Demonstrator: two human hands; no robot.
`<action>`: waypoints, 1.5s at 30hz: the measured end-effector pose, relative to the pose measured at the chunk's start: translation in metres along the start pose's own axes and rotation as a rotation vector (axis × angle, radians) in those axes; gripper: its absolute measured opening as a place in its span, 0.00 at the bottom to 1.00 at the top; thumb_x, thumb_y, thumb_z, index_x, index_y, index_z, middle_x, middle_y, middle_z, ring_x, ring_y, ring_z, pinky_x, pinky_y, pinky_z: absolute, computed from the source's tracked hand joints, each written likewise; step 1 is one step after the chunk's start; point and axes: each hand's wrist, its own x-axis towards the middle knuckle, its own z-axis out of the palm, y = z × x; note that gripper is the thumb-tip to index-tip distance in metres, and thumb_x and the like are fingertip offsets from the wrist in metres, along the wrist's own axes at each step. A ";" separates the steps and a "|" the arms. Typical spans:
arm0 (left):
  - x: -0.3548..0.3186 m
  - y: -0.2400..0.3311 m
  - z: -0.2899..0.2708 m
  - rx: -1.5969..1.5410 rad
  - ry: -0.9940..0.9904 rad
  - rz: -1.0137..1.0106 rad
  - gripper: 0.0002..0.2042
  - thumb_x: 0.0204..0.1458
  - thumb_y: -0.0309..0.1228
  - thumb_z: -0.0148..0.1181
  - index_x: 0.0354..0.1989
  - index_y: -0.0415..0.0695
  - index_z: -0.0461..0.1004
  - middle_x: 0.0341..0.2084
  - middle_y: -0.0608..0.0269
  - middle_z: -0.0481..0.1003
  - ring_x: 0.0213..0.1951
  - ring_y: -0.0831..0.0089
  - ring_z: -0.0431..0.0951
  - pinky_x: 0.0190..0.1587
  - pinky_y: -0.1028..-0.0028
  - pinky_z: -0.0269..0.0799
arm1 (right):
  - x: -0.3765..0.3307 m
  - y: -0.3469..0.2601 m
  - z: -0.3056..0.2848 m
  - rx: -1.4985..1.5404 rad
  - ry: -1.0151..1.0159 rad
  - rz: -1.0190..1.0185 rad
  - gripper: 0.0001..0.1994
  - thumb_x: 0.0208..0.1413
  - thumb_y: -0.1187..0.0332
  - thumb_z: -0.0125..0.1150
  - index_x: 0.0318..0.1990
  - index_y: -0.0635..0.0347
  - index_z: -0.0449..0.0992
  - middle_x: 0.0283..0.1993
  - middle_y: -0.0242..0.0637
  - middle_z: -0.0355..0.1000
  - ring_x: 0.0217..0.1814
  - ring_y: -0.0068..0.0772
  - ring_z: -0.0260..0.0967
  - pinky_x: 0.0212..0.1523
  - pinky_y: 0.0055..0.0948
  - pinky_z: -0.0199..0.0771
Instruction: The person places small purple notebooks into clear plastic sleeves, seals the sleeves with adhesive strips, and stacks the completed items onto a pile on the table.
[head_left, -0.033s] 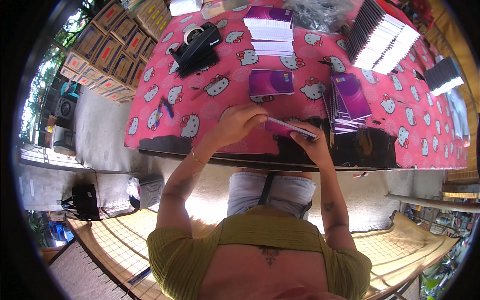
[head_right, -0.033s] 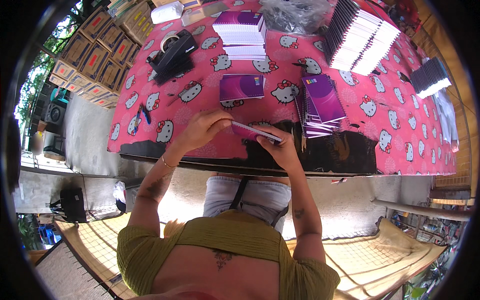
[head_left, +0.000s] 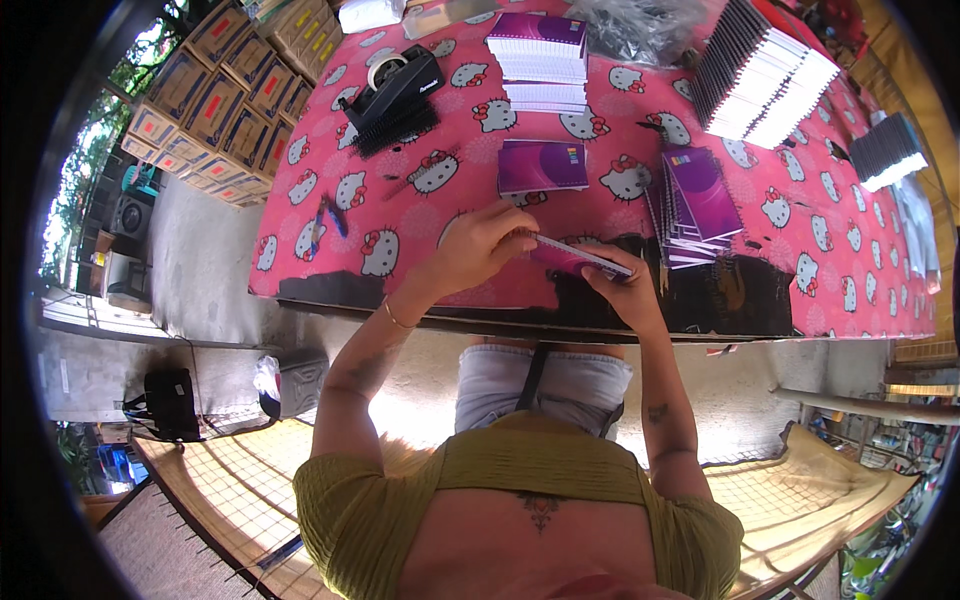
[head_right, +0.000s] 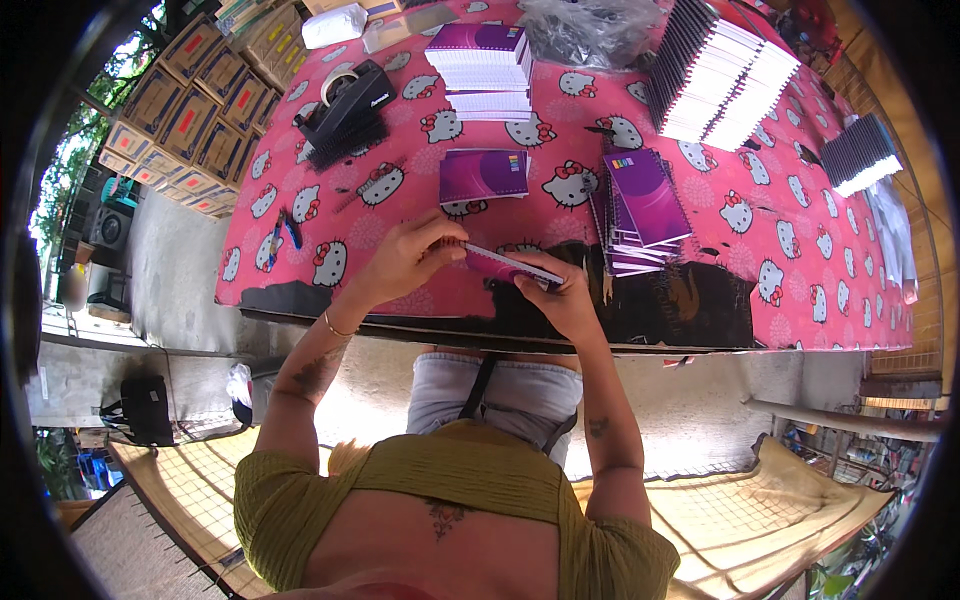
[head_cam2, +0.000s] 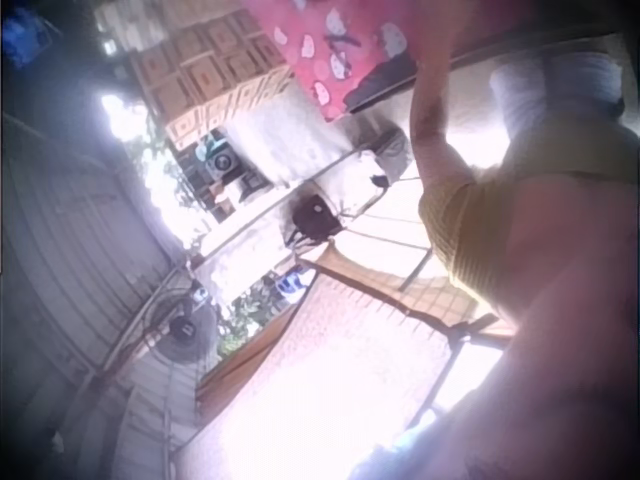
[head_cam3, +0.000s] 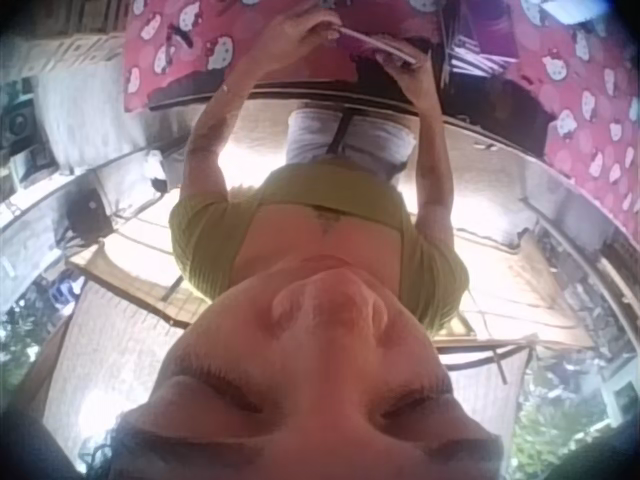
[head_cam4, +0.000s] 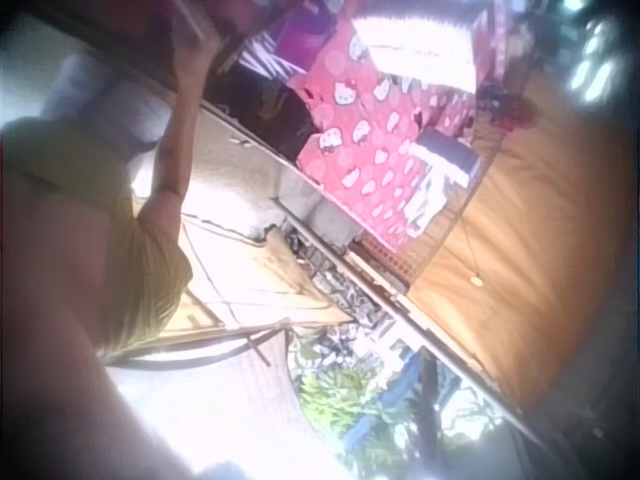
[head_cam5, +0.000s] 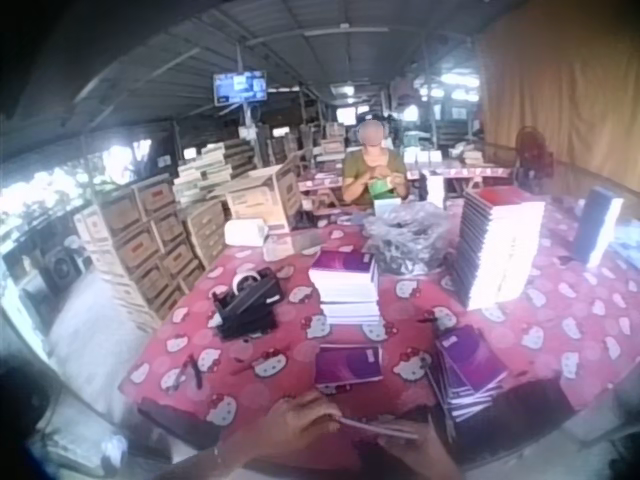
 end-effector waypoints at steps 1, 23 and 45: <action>0.001 0.003 0.001 0.008 0.027 0.028 0.11 0.56 0.28 0.63 0.46 0.42 0.76 0.34 0.58 0.76 0.33 0.63 0.79 0.34 0.67 0.73 | 0.000 0.000 0.000 -0.007 -0.001 -0.012 0.14 0.57 0.79 0.62 0.52 0.65 0.78 0.45 0.37 0.79 0.46 0.22 0.72 0.51 0.23 0.70; 0.004 0.032 0.047 0.834 0.268 -0.004 0.42 0.56 0.61 0.46 0.68 0.37 0.58 0.69 0.45 0.56 0.71 0.51 0.54 0.66 0.35 0.37 | -0.009 -0.026 0.009 -0.011 0.144 0.014 0.16 0.59 0.76 0.62 0.54 0.66 0.77 0.50 0.38 0.78 0.50 0.20 0.71 0.53 0.24 0.71; 0.011 0.043 0.008 0.517 0.013 0.108 0.26 0.60 0.46 0.52 0.62 0.42 0.66 0.58 0.58 0.71 0.64 0.64 0.66 0.69 0.45 0.30 | -0.014 -0.050 -0.003 0.055 0.086 0.007 0.16 0.60 0.77 0.60 0.55 0.69 0.75 0.48 0.37 0.79 0.47 0.19 0.71 0.51 0.22 0.71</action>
